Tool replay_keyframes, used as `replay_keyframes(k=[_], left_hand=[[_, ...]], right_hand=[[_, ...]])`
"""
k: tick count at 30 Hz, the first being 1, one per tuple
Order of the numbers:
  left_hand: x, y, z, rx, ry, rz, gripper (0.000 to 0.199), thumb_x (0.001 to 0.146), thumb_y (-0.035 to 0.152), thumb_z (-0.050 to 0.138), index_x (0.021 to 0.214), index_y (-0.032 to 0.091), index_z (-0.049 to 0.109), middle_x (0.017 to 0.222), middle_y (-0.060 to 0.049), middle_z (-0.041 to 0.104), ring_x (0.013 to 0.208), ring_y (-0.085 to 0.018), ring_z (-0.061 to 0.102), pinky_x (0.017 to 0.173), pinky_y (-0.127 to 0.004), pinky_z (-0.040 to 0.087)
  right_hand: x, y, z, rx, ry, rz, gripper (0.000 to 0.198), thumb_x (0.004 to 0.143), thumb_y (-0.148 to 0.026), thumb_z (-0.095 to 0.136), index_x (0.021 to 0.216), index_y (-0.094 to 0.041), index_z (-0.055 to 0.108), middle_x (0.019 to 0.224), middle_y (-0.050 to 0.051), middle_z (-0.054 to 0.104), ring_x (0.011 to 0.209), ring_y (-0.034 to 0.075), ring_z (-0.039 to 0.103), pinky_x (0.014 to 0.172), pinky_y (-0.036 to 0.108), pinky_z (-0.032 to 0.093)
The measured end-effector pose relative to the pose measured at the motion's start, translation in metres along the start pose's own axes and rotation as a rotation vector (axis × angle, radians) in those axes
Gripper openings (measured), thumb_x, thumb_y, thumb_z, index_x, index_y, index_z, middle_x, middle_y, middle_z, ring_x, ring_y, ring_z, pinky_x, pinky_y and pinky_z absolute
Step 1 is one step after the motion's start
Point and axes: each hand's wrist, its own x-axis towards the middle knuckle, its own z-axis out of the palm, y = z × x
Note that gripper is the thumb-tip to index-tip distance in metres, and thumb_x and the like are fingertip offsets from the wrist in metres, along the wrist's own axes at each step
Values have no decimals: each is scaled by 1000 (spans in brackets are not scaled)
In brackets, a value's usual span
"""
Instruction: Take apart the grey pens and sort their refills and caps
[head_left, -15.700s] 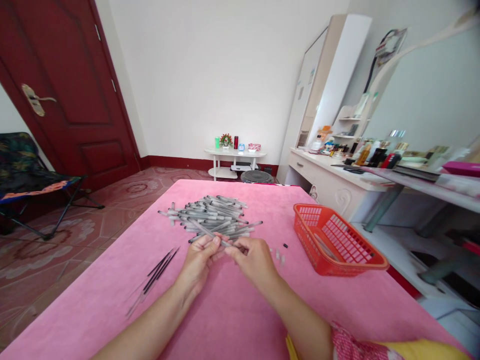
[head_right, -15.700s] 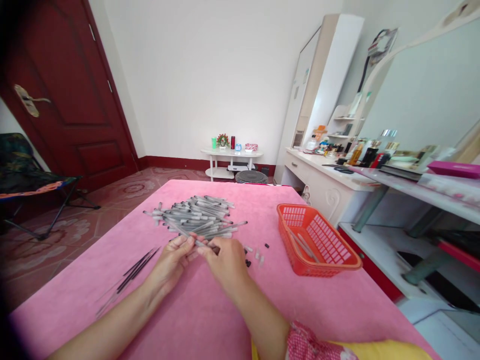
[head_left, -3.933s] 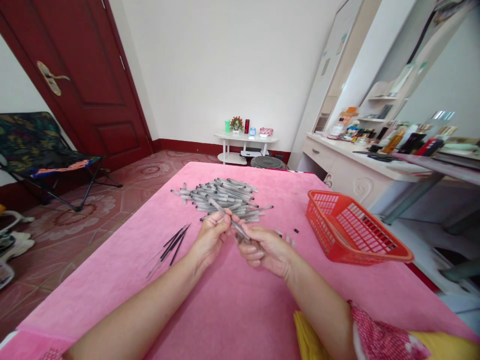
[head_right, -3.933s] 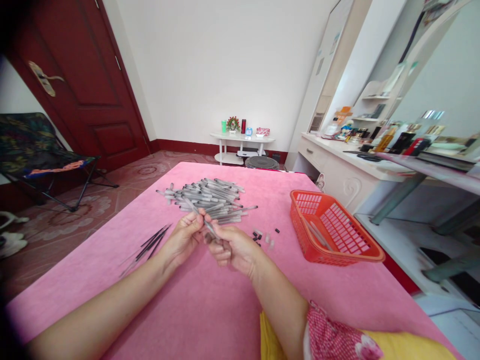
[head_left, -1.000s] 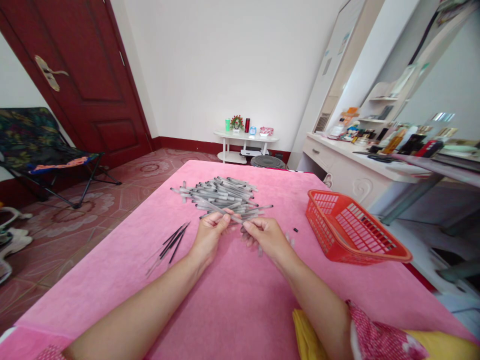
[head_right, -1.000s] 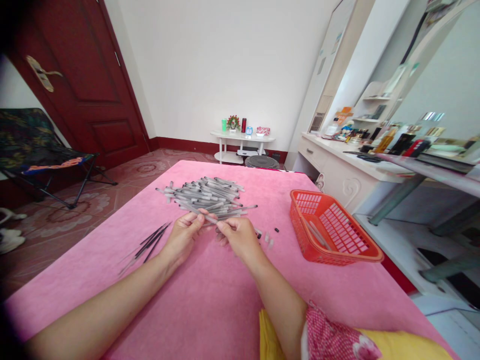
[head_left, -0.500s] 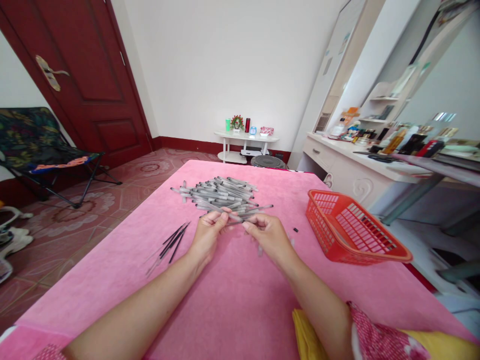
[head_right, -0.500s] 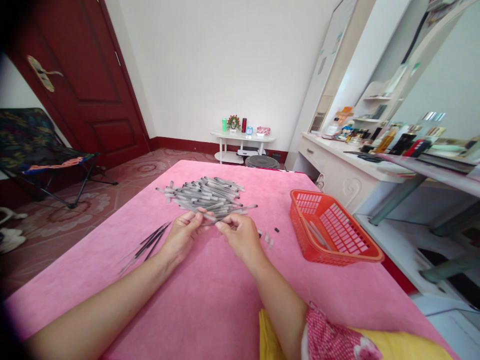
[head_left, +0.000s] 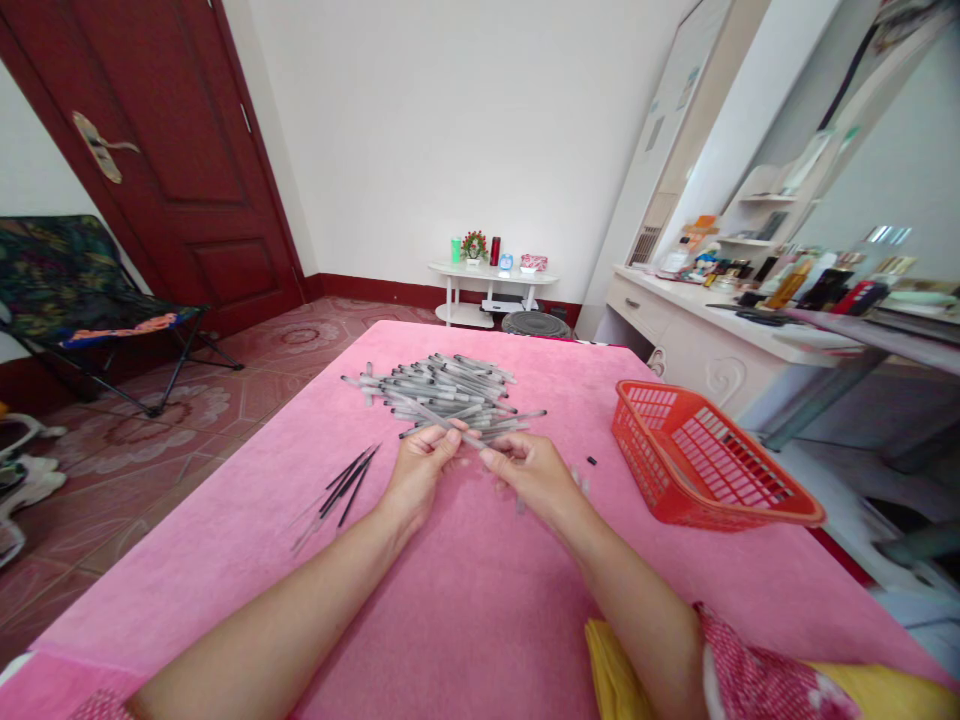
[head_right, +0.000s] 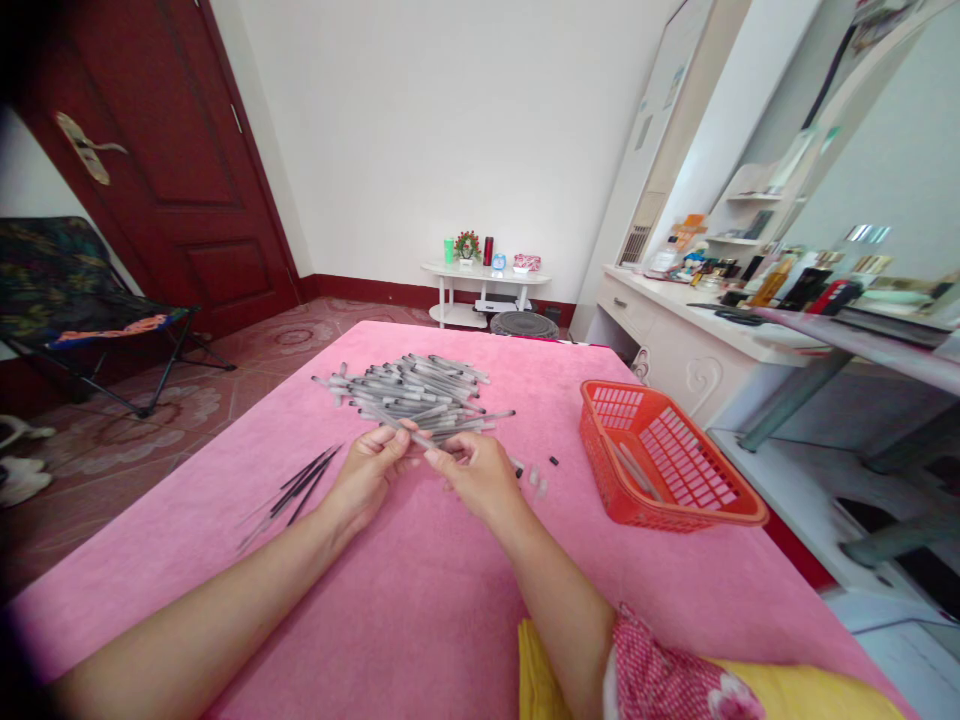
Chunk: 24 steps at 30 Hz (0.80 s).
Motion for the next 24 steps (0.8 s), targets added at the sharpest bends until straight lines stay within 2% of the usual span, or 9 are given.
replay_keyframes(k=[3, 6, 8, 12, 14, 16, 18, 22, 24], left_hand=[[0, 0, 0, 7, -4, 10, 29, 67, 31, 71, 88, 13, 64, 85, -7, 70, 70, -15, 64, 58, -21, 49], [1, 0, 0, 11, -2, 9, 27, 67, 31, 71, 87, 13, 64, 83, -7, 70, 68, -14, 63, 58, -21, 49], [1, -1, 0, 16, 0, 7, 26, 68, 31, 70, 87, 13, 64, 83, -6, 70, 69, -14, 63, 58, -21, 49], [1, -1, -1, 27, 2, 15, 26, 69, 31, 69, 88, 14, 64, 84, -6, 70, 71, -14, 63, 57, -21, 49], [1, -1, -1, 36, 7, 15, 27, 69, 31, 70, 88, 13, 64, 84, -7, 69, 70, -14, 63, 56, -20, 49], [1, -1, -1, 39, 14, 9, 27, 68, 30, 70, 88, 13, 64, 83, -7, 69, 69, -13, 63, 56, -20, 49], [0, -1, -1, 36, 15, 4, 27, 68, 30, 70, 88, 12, 64, 83, -7, 69, 68, -13, 62, 56, -20, 50], [0, -1, 0, 32, 11, 3, 27, 69, 30, 70, 88, 13, 63, 83, -6, 69, 68, -12, 62, 55, -20, 50], [1, -1, 0, 33, 16, -1, 27, 68, 31, 70, 88, 13, 64, 82, -6, 69, 68, -12, 62, 54, -19, 50]], right_hand=[[-1, 3, 0, -51, -42, 2, 29, 76, -39, 52, 63, -14, 59, 55, 1, 59, 44, 10, 51, 44, 21, 39], [-2, 6, -2, -153, 54, -52, 20, 69, -35, 60, 65, -16, 61, 59, 1, 62, 50, 11, 54, 47, 20, 39], [-1, 8, -3, -179, 70, -47, 21, 68, -38, 62, 68, -17, 62, 63, 1, 65, 52, 12, 56, 48, 20, 40], [-1, 8, -2, -91, -42, 58, 37, 80, -46, 45, 69, -14, 61, 57, 4, 63, 42, 11, 54, 41, 21, 39], [-1, 5, -1, -38, -49, 69, 33, 79, -41, 47, 65, -14, 59, 54, 3, 61, 39, 10, 52, 40, 21, 38], [-1, 3, -1, -1, -17, 52, 21, 72, -34, 56, 65, -14, 56, 54, 1, 59, 40, 9, 51, 40, 20, 38], [0, 1, -1, 12, -3, 59, 18, 66, -31, 62, 67, -14, 56, 56, 0, 59, 40, 8, 51, 40, 19, 38], [0, 3, 0, 17, -95, 97, 30, 75, -41, 51, 71, -12, 59, 58, 3, 62, 39, 9, 52, 38, 19, 37], [-1, 3, 0, 24, -112, 84, 31, 77, -41, 49, 70, -12, 60, 55, 3, 61, 40, 9, 52, 40, 20, 38]])
